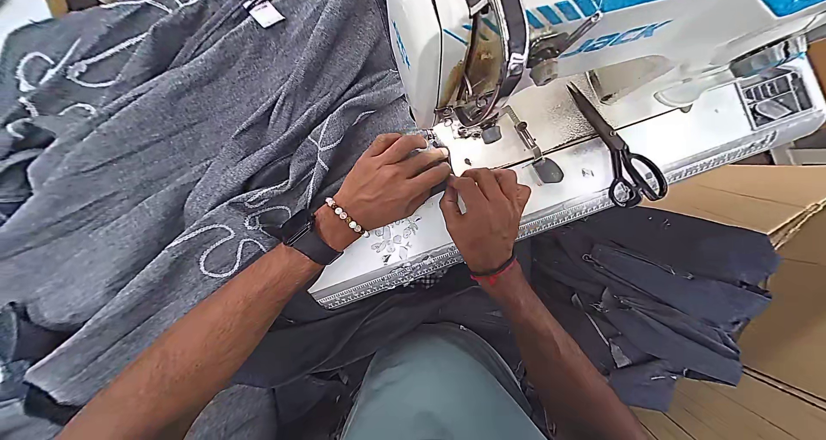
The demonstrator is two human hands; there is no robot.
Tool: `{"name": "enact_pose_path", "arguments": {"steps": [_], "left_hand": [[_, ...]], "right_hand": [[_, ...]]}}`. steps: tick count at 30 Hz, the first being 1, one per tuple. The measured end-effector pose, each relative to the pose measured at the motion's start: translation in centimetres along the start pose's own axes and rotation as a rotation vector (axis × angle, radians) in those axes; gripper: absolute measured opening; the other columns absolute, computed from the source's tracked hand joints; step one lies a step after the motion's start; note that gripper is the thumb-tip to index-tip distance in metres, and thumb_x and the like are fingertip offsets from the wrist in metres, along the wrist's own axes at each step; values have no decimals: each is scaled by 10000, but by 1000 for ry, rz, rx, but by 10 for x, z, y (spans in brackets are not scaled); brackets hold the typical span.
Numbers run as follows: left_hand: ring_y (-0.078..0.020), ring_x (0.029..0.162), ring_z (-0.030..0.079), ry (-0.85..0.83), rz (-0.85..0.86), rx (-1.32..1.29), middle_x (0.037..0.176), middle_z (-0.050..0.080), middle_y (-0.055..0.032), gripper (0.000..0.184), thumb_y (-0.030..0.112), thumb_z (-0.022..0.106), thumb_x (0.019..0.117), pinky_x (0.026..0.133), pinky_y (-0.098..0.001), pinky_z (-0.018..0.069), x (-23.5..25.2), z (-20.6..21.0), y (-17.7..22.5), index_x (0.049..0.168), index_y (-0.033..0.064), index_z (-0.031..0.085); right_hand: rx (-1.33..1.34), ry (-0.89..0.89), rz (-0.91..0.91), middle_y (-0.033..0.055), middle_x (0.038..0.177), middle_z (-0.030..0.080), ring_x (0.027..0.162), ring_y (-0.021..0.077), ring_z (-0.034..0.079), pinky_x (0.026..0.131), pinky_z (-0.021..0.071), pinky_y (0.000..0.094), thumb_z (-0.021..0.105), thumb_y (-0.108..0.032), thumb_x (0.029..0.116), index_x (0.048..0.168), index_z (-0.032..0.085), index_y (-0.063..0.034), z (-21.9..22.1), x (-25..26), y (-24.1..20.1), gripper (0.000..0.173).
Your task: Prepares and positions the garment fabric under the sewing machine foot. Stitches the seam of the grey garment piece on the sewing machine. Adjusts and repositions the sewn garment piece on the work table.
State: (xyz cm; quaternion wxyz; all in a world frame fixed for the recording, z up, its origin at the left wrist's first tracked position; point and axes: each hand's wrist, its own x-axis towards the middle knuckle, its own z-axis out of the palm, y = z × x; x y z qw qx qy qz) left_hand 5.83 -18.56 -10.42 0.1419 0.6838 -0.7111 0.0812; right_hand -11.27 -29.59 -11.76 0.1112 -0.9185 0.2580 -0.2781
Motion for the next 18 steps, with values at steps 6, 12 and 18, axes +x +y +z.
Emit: {"name": "enact_pose_path", "arguments": {"steps": [6,12,18], "left_hand": [[-284,1303,549,20,16,19,1374,661,-22,350,421,538,1045,1094,-476,381,-2,-3,2,1266,245,743],[-263,1286,533,64,-275,-229,1225,708,19,234,363,634,962,1050,-493,387,4,2,16,937,235,828],[-310,1327,536,87,-337,-237,1287,673,-100,323,276,509,1036,1112,-473,431,-7,-9,17,1158,91,744]], "right_hand": [[230,-84,71,22,1079,743,975,211,668,789,525,421,658,-143,919,1060,798,-168,-24,-2,19,200],[207,-91,-98,37,1078,733,972,232,657,787,496,417,690,-256,978,1092,787,-182,-8,12,28,168],[179,-31,-204,-11,1117,759,1034,166,675,849,465,408,646,-161,998,1065,803,-203,-1,3,29,176]]}}
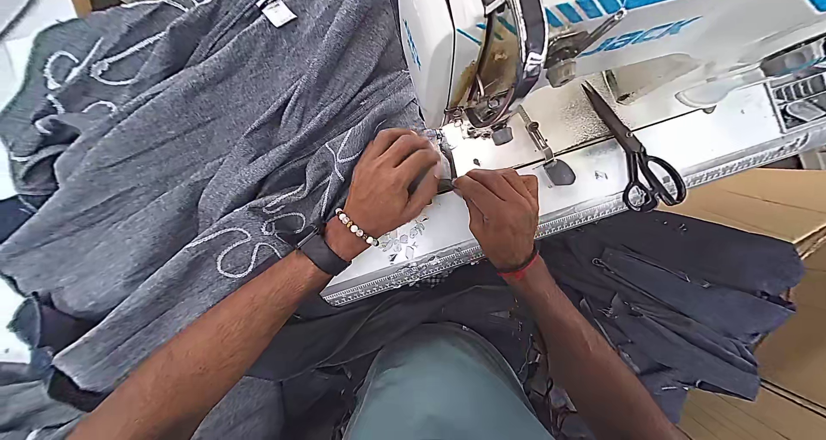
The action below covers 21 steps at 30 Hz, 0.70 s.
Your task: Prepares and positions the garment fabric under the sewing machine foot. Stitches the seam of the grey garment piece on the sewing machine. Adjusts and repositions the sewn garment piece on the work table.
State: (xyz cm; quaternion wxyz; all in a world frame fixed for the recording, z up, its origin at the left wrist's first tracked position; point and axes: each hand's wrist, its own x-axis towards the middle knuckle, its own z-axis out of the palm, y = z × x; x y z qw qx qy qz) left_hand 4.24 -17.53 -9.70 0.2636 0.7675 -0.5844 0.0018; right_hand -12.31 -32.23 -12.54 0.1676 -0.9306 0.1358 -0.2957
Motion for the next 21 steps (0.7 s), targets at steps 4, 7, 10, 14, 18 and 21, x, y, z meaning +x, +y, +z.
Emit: {"name": "enact_pose_path", "arguments": {"steps": [4,7,10,14,18,21], "left_hand": [[-281,1316,538,-17,-22,167,1382,643,-29,355,307,482,1042,1024,-475,433,7,6,-14,1298,223,713],[-290,1307,537,-36,-2,236,1376,648,-16,365,319,474,1042,1015,-487,426,10,6,-17,1310,243,710],[-300,1310,532,-54,1,270,1376,645,-29,374,334,463,1046,1020,-500,416,11,6,-16,1323,253,702],[-315,1309,533,-67,-11,296,1383,636,-44,395,363,438,1057,1041,-521,405,11,6,-14,1365,283,672],[-316,1335,511,-82,-22,317,1426,609,-42,411,386,416,1061,1053,-527,388,9,7,-14,1391,316,650],[-310,1358,492,-92,-31,315,1452,591,-32,424,407,406,1060,1068,-528,380,8,6,-15,1393,315,651]], "right_hand": [[6,-49,-1,-12,1124,745,1103,181,651,897,452,432,620,-169,1011,1084,789,-222,-2,2,1,192],[16,-80,12,-10,1142,732,1128,202,630,904,446,437,615,-179,1013,1094,782,-232,-2,4,1,193],[18,-108,15,-18,1255,709,1176,208,614,913,439,441,609,-190,1017,1093,771,-238,-2,5,2,186],[20,-188,14,-55,1417,640,1271,207,571,945,404,473,541,-185,1043,1119,748,-241,-3,8,4,227],[66,-274,-16,-74,1461,614,1329,205,544,964,383,503,524,-210,1058,1104,736,-212,-7,17,7,217],[-76,-395,-118,-89,1440,629,1299,192,572,958,390,513,541,-132,1026,1127,734,-228,-20,33,5,239]]}}
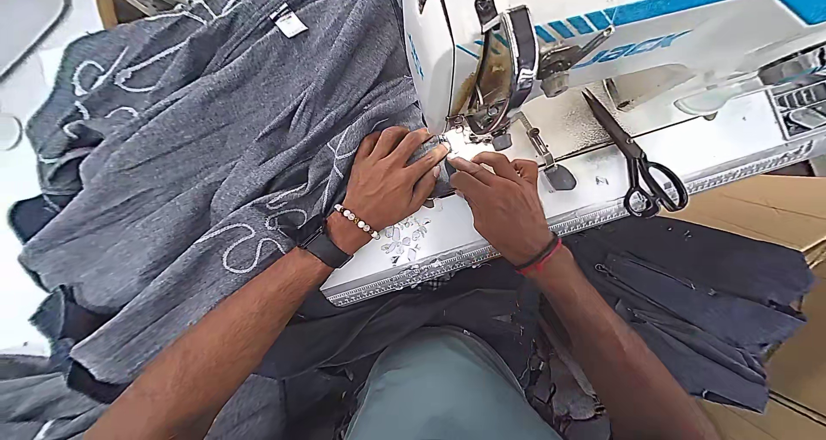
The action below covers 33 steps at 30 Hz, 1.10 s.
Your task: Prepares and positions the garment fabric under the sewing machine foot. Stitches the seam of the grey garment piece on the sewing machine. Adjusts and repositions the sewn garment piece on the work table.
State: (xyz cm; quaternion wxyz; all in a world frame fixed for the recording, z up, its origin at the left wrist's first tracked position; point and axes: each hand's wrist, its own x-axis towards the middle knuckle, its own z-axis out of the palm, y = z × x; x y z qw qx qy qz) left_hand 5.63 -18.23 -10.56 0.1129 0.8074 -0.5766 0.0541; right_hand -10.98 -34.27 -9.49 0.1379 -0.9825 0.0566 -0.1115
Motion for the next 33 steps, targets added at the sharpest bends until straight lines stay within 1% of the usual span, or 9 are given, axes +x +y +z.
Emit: {"name": "enact_pose_path", "arguments": {"steps": [3,8,10,13,16,19,22,27,33], "left_hand": [[-305,1344,518,43,45,-76,1413,622,-41,374,343,458,1056,1069,-515,402,-2,-2,-4,1333,232,684],[-287,1323,531,40,117,-89,1404,630,-25,379,318,461,1045,1067,-498,401,1,1,-16,1360,312,671],[-304,1312,532,49,121,-81,1373,644,-38,371,316,469,1041,1058,-507,398,2,0,-18,1348,305,678],[-309,1286,548,86,161,-43,1332,664,-49,338,314,480,1046,1052,-494,397,6,0,-25,1288,258,710],[-284,1303,559,91,112,-79,1325,665,-60,325,288,471,1046,1078,-457,434,11,0,-29,1226,161,710],[-257,1422,479,35,-68,-115,1488,571,-47,446,368,412,1057,1175,-453,364,20,2,-32,1394,149,605],[-261,1461,437,-28,-219,-91,1542,525,-47,565,442,333,1058,1214,-509,293,30,7,-37,1536,182,482],[-291,1448,449,23,-320,-80,1520,543,-95,653,547,368,1024,1187,-521,328,34,9,-39,1502,128,518],[-293,1467,425,31,-299,-125,1539,520,-109,702,571,349,1017,1221,-508,285,33,15,-43,1527,107,485]], "right_hand": [[-137,-71,-101,-7,1350,686,1193,257,624,900,389,536,549,-39,980,1127,736,-197,-18,9,-6,285],[-222,-164,-196,91,1118,727,1023,310,647,857,402,526,526,-28,983,1086,706,-148,-31,26,-14,239],[-238,-180,-188,106,1049,728,998,328,652,898,418,548,539,-23,973,1076,712,-132,-30,32,-18,229],[-271,-150,-124,108,1001,715,975,321,650,859,437,521,548,-16,969,1085,705,-137,-21,38,-21,230],[-256,-40,-55,90,1057,738,947,298,661,842,438,503,539,-30,990,1128,716,-150,-6,37,-23,254],[-205,61,16,39,1143,749,971,269,673,846,445,498,537,-44,989,1149,715,-176,5,29,-17,273],[-142,144,58,-20,1223,743,1031,227,673,842,453,466,545,-138,1030,1181,740,-206,13,23,-12,256],[-70,220,62,-40,1217,751,1080,199,670,891,457,445,556,-185,1049,1142,761,-196,23,21,-6,225],[-89,189,72,-13,1253,742,1098,209,669,921,479,414,579,-212,1043,1134,773,-185,23,21,-6,215]]}}
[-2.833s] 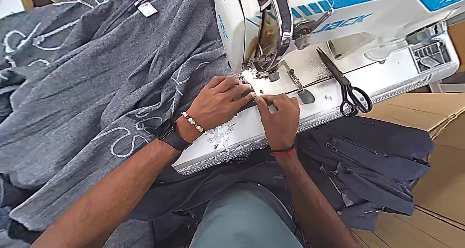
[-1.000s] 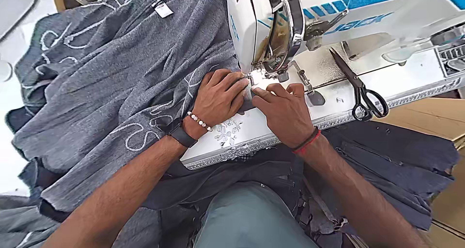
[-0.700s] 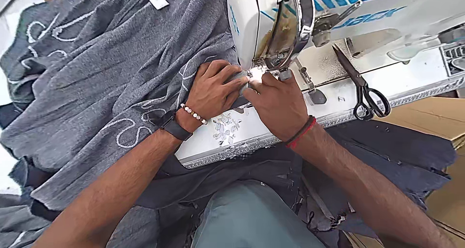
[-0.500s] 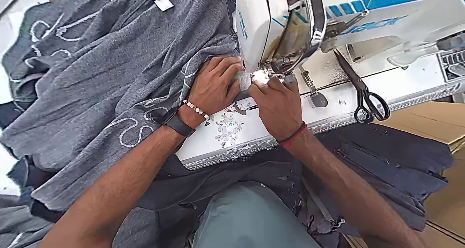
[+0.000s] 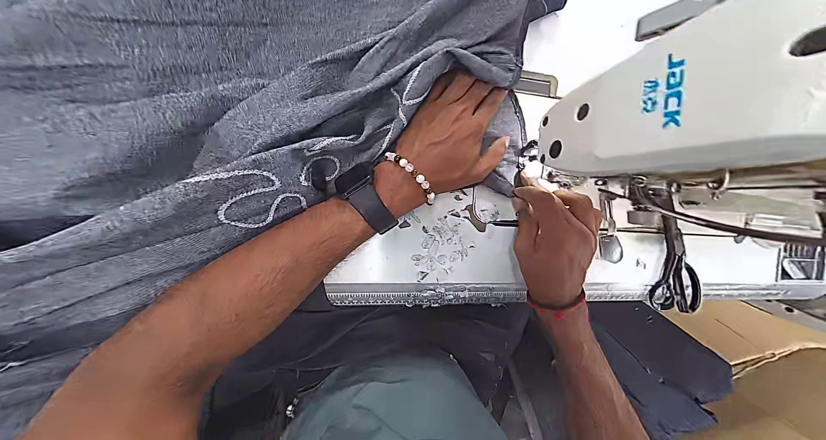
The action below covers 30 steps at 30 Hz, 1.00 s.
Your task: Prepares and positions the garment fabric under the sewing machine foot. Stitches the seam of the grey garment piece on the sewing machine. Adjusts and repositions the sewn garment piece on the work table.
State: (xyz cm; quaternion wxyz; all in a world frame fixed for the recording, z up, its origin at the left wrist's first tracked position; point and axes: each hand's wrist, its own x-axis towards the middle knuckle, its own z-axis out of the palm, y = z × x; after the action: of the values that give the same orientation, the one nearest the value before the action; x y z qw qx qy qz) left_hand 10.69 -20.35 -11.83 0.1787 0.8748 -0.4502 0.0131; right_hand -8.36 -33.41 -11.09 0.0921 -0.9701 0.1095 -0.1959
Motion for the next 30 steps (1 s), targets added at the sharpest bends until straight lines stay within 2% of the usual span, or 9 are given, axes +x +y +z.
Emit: {"name": "enact_pose_path", "arguments": {"steps": [5,8,11,13,16,19,22,27,30], "left_hand": [[-299,1461,425,-2,15,-19,1536,518,-118,701,553,351,1017,1209,-508,292,1,0,-1,1528,91,477],[-310,1451,433,-12,34,-29,1521,528,-119,648,533,354,1022,1207,-512,293,0,-3,-1,1529,151,486],[-325,1423,455,9,35,-63,1489,561,-94,543,525,350,1047,1175,-536,320,1,-5,-1,1474,266,563],[-300,1374,507,54,-15,-87,1400,643,-33,468,519,381,1056,1115,-538,381,10,-8,-2,1334,298,685],[-298,1292,553,64,-63,-12,1285,684,-8,400,540,498,1003,1011,-560,423,26,-13,1,1174,270,738],[-305,1240,572,87,-116,-2,1233,696,-2,352,544,576,967,935,-558,434,33,-12,2,1117,275,746],[-281,1258,561,84,-159,-45,1254,691,32,284,489,565,994,958,-542,418,35,-11,2,1103,303,748],[-282,1226,576,133,-162,-26,1190,709,27,247,387,538,1008,924,-525,423,36,-8,1,1080,272,745],[-285,1243,565,139,-164,-31,1206,702,28,251,374,525,1006,929,-534,417,36,-6,0,1075,260,737]], "right_hand": [[-1,-5,5,-2,1230,747,1080,200,666,938,471,427,590,-195,1035,1119,775,-177,-1,1,-1,204],[3,10,-3,4,1225,748,1078,208,668,937,478,426,592,-191,1034,1120,775,-169,0,1,-1,204],[13,6,-8,-8,1241,745,1080,197,669,926,484,414,587,-196,1039,1124,771,-171,0,0,0,204],[25,16,-13,-3,1229,746,1076,195,669,932,495,403,587,-192,1036,1117,772,-169,1,1,1,203],[30,20,-17,-3,1222,749,1078,198,671,927,501,400,586,-189,1036,1108,777,-170,1,1,2,204],[37,18,-24,-1,1210,751,1074,197,666,929,496,387,585,-196,1038,1121,769,-160,2,0,2,205],[37,18,-19,-4,1223,747,1074,188,665,938,488,373,585,-196,1038,1119,767,-161,1,0,2,203],[25,19,-19,-1,1217,750,1062,183,672,939,500,370,582,-188,1039,1116,768,-161,2,0,1,203],[21,18,-17,0,1224,747,1069,185,666,928,495,377,581,-185,1037,1119,766,-159,2,0,1,204]]}}
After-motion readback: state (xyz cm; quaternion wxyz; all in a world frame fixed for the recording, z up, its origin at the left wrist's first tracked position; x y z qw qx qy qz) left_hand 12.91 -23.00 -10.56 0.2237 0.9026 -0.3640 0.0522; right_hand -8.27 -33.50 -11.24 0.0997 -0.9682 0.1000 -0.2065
